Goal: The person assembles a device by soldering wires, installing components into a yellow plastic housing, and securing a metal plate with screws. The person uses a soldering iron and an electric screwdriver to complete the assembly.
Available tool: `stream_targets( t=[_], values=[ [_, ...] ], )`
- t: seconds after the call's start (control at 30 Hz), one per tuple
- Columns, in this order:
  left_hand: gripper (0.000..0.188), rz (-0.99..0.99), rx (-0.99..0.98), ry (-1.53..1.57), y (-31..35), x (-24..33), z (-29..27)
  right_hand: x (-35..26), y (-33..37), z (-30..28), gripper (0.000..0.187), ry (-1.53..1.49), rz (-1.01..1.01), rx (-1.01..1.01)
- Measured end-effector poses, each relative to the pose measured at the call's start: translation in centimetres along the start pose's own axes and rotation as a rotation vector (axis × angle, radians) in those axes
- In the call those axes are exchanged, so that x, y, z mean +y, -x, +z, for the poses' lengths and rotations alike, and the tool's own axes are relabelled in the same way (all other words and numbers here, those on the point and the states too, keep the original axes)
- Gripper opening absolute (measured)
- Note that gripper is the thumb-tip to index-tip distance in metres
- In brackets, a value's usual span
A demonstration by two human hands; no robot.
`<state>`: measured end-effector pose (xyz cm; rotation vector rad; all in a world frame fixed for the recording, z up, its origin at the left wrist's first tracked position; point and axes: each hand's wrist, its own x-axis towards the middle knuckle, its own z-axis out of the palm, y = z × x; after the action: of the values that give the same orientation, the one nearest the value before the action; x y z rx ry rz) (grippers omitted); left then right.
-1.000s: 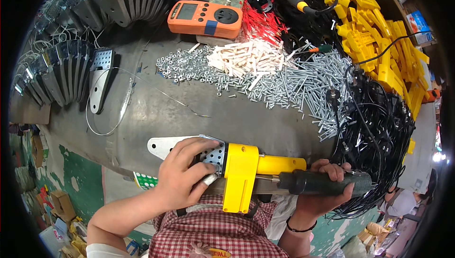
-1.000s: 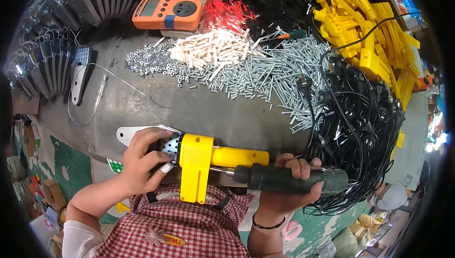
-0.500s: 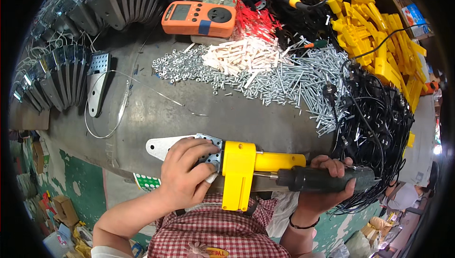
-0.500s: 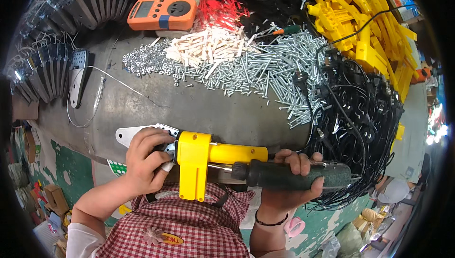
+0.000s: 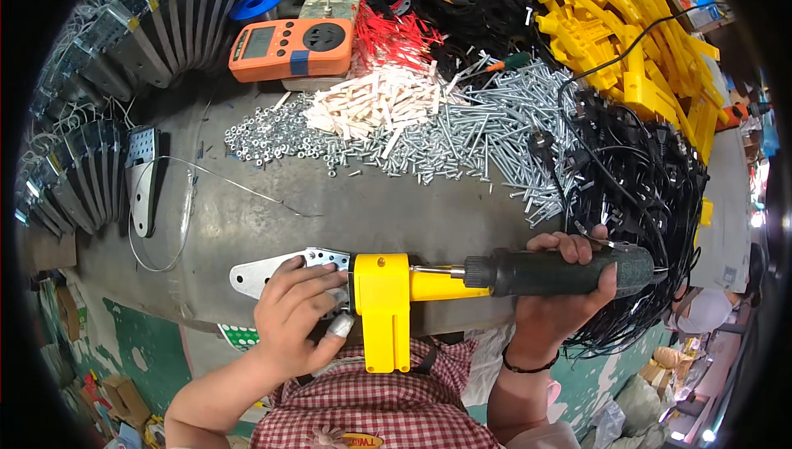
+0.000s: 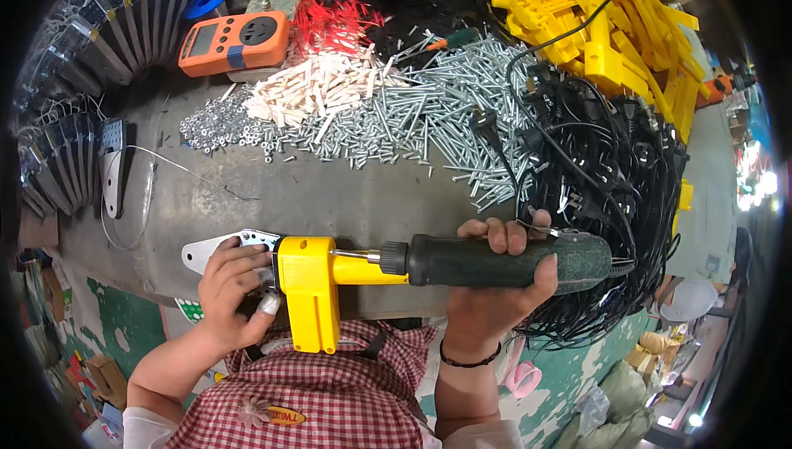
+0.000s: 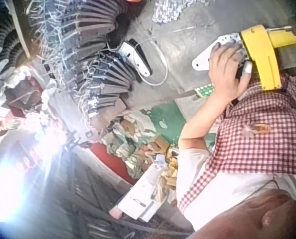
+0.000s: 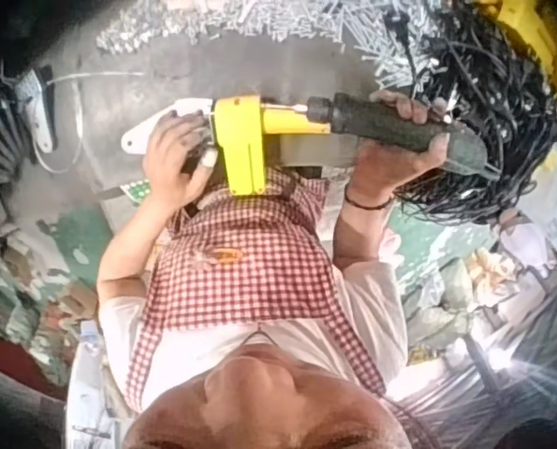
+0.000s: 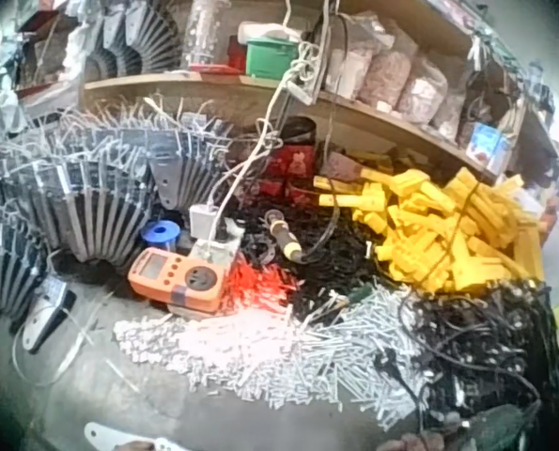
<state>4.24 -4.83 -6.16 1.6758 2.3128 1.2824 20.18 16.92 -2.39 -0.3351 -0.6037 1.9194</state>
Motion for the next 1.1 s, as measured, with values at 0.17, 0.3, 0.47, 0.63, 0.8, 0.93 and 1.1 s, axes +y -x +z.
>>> stream_targets(
  t=[0.17, 0.3, 0.47, 0.63, 0.8, 0.93, 1.1],
  values=[
    [0.020, 0.024, -0.012, 0.042, -0.2, 0.1, -0.2, 0.4, -0.5, -0.2, 0.033, -0.037, -0.003, -0.007],
    [0.022, 0.018, 0.004, 0.076, 0.0, 0.1, -0.1, 0.9, -0.5, 0.1, 0.033, 0.000, 0.002, 0.042],
    [0.024, 0.030, 0.028, 0.079, 0.2, -0.1, -0.1, 1.1, -0.3, 0.8, 0.030, 0.075, -0.037, 0.061],
    [0.027, 0.033, -0.005, 0.088, 0.3, -0.2, -0.2, 1.1, -0.4, -0.1, 0.031, 0.094, -0.041, 0.025],
    [0.025, 0.031, -0.009, 0.062, -0.3, 0.3, -0.7, 1.3, -0.4, 0.0, 0.037, 0.075, -0.023, 0.058],
    [0.017, -0.066, -0.167, 0.146, -3.1, 0.0, -3.0, 1.1, -0.4, -1.2, 0.041, 0.028, 0.001, 0.093],
    [0.028, -0.153, -0.187, -0.281, -9.7, -3.4, -1.6, 1.0, -0.1, -1.4, 0.040, -0.018, 0.018, 0.049]
  ],
)
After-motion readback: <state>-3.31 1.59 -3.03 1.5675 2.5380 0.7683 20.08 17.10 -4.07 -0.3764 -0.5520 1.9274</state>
